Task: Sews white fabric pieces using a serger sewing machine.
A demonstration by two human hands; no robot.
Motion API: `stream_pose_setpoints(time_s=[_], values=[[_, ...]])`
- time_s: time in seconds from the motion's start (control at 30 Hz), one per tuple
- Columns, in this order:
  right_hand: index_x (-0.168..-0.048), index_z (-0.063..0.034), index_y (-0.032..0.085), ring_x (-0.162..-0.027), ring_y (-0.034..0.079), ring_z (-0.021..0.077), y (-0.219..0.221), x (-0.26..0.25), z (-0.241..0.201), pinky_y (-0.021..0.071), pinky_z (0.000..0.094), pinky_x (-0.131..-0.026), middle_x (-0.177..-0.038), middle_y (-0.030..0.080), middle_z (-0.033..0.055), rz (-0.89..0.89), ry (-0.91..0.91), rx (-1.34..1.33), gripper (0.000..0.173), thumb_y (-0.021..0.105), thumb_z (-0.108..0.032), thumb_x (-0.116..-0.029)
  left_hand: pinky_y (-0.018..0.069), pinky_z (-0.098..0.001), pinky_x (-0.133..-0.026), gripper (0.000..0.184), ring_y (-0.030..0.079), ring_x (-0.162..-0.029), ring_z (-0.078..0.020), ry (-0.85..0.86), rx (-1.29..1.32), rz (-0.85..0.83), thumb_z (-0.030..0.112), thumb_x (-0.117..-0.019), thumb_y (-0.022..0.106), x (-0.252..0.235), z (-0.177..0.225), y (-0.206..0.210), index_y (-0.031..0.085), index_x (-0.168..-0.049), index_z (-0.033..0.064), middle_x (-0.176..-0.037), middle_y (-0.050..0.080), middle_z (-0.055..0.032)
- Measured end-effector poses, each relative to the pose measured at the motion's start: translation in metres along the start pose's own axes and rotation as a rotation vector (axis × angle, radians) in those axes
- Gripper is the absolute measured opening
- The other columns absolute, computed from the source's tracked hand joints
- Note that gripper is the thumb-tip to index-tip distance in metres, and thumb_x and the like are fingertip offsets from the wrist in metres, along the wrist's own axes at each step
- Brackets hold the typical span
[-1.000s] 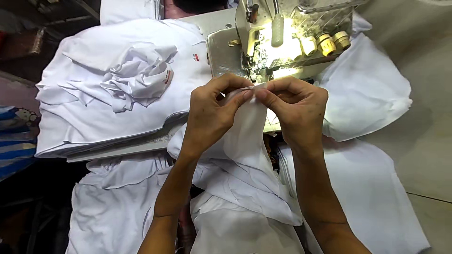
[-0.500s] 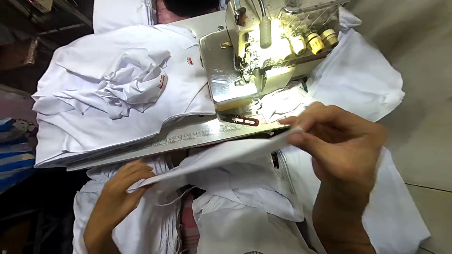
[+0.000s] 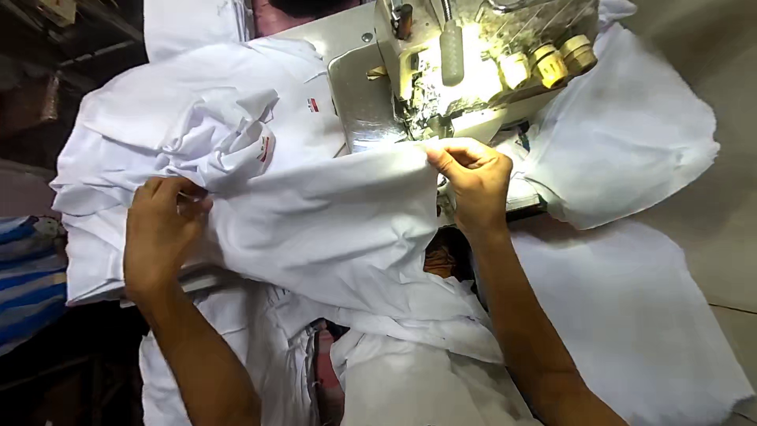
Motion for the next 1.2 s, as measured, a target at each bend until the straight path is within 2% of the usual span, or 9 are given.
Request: stream_pose_setpoints(time_s=[0.03, 0.17, 0.27, 0.33, 0.43, 0.53, 0.7, 0.83, 1.2], values=[[-0.103, -0.0098, 0.074, -0.072, 0.068, 0.0053, 0.000, -0.001, 0.000, 0.0590, 0.0212, -0.065, -0.087, 0.073, -0.0016, 0.005, -0.001, 0.002, 0.010, 0.074, -0.017, -0.0957, 0.0463, -0.0679, -0.094, 0.031, 0.058, -0.111, -0.0506, -0.002, -0.033, 0.052, 0.017, -0.1008, 0.059, -0.006, 0.019, -0.001, 0.061, -0.121, -0.0061, -0.120, 0.059, -0.0310], [-0.103, -0.0073, 0.075, -0.071, 0.068, 0.0052, 0.000, -0.004, 0.001, 0.0580, 0.0203, -0.065, -0.088, 0.073, -0.0003, 0.007, -0.013, -0.001, 0.010, 0.075, -0.012, -0.0939, 0.0469, -0.0447, -0.103, 0.032, 0.059, -0.121, -0.0315, 0.108, 0.081, 0.293, 0.023, -0.1049, 0.054, -0.029, 0.148, 0.001, 0.064, -0.126, 0.0010, -0.127, 0.062, -0.0190], [-0.103, -0.0060, 0.074, -0.073, 0.067, 0.0066, 0.001, -0.005, 0.001, 0.0570, 0.0207, -0.065, -0.090, 0.073, 0.0009, -0.003, -0.027, -0.014, 0.010, 0.075, -0.010, -0.0934, 0.0472, -0.0389, -0.105, 0.031, 0.059, -0.122, -0.0242, 0.290, 0.420, 0.172, 0.020, -0.1014, 0.061, -0.050, 0.228, 0.038, 0.065, -0.125, 0.0001, -0.127, 0.065, -0.0146], [-0.104, -0.0045, 0.075, -0.074, 0.068, 0.0084, 0.001, -0.005, 0.001, 0.0572, 0.0217, -0.065, -0.092, 0.074, 0.0026, -0.010, -0.036, -0.034, 0.012, 0.075, -0.009, -0.0930, 0.0511, -0.0369, -0.100, 0.031, 0.062, -0.115, -0.0210, 0.340, 0.563, 0.071, 0.018, -0.0988, 0.066, -0.060, 0.253, 0.064, 0.066, -0.125, 0.0022, -0.122, 0.066, -0.0113], [-0.104, -0.0042, 0.075, -0.076, 0.068, 0.0085, 0.000, -0.004, 0.002, 0.0577, 0.0220, -0.066, -0.093, 0.074, 0.0030, -0.014, -0.044, -0.053, 0.012, 0.076, -0.009, -0.0927, 0.0514, -0.0316, -0.087, 0.017, 0.063, -0.100, -0.0153, 0.296, 0.673, 0.046, 0.015, -0.0985, 0.067, -0.063, 0.260, 0.084, 0.072, -0.112, 0.0062, -0.105, 0.068, -0.0045], [-0.104, -0.0050, 0.074, -0.077, 0.069, 0.0083, 0.000, -0.004, 0.002, 0.0581, 0.0222, -0.068, -0.092, 0.074, 0.0024, -0.016, -0.044, -0.028, 0.012, 0.076, -0.010, -0.0925, 0.0486, -0.0291, -0.081, 0.011, 0.061, -0.092, -0.0137, 0.254, 0.655, 0.089, 0.013, -0.0969, 0.069, -0.059, 0.256, 0.085, 0.072, -0.105, 0.0060, -0.097, 0.067, -0.0038], [-0.105, -0.0049, 0.074, -0.077, 0.068, 0.0085, -0.001, -0.002, 0.004, 0.0573, 0.0223, -0.067, -0.093, 0.074, 0.0025, -0.018, -0.066, -0.041, 0.012, 0.075, -0.009, -0.0927, 0.0491, -0.0272, -0.078, 0.012, 0.061, -0.090, -0.0124, 0.236, 0.617, 0.080, 0.014, -0.0950, 0.071, -0.058, 0.254, 0.081, 0.072, -0.105, 0.0077, -0.096, 0.065, -0.0028], [-0.105, -0.0060, 0.074, -0.075, 0.067, 0.0066, -0.002, -0.001, 0.004, 0.0563, 0.0201, -0.065, -0.092, 0.073, 0.0010, -0.022, -0.064, -0.039, 0.012, 0.075, -0.008, -0.0931, 0.0442, -0.0314, -0.076, 0.010, 0.057, -0.086, -0.0163, 0.265, 0.556, 0.122, 0.014, -0.0969, 0.069, -0.054, 0.259, 0.077, 0.075, -0.100, 0.0058, -0.090, 0.067, -0.0045], [-0.104, -0.0088, 0.075, -0.071, 0.067, 0.0064, -0.005, -0.002, 0.000, 0.0560, 0.0200, -0.061, -0.089, 0.072, -0.0002, -0.004, -0.058, 0.055, 0.011, 0.073, -0.016, -0.0961, 0.0483, -0.0331, -0.078, 0.008, 0.061, -0.090, -0.0183, 0.240, 0.540, 0.131, 0.011, -0.0960, 0.070, -0.050, 0.265, 0.077, 0.074, -0.099, 0.0054, -0.093, 0.067, -0.0060]])
Point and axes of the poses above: each hand's wrist, its own x-axis away from the middle knuckle, its own y-axis out of the palm, z = x × y, the point moved 9 cm from there along -x, towards the middle knuckle
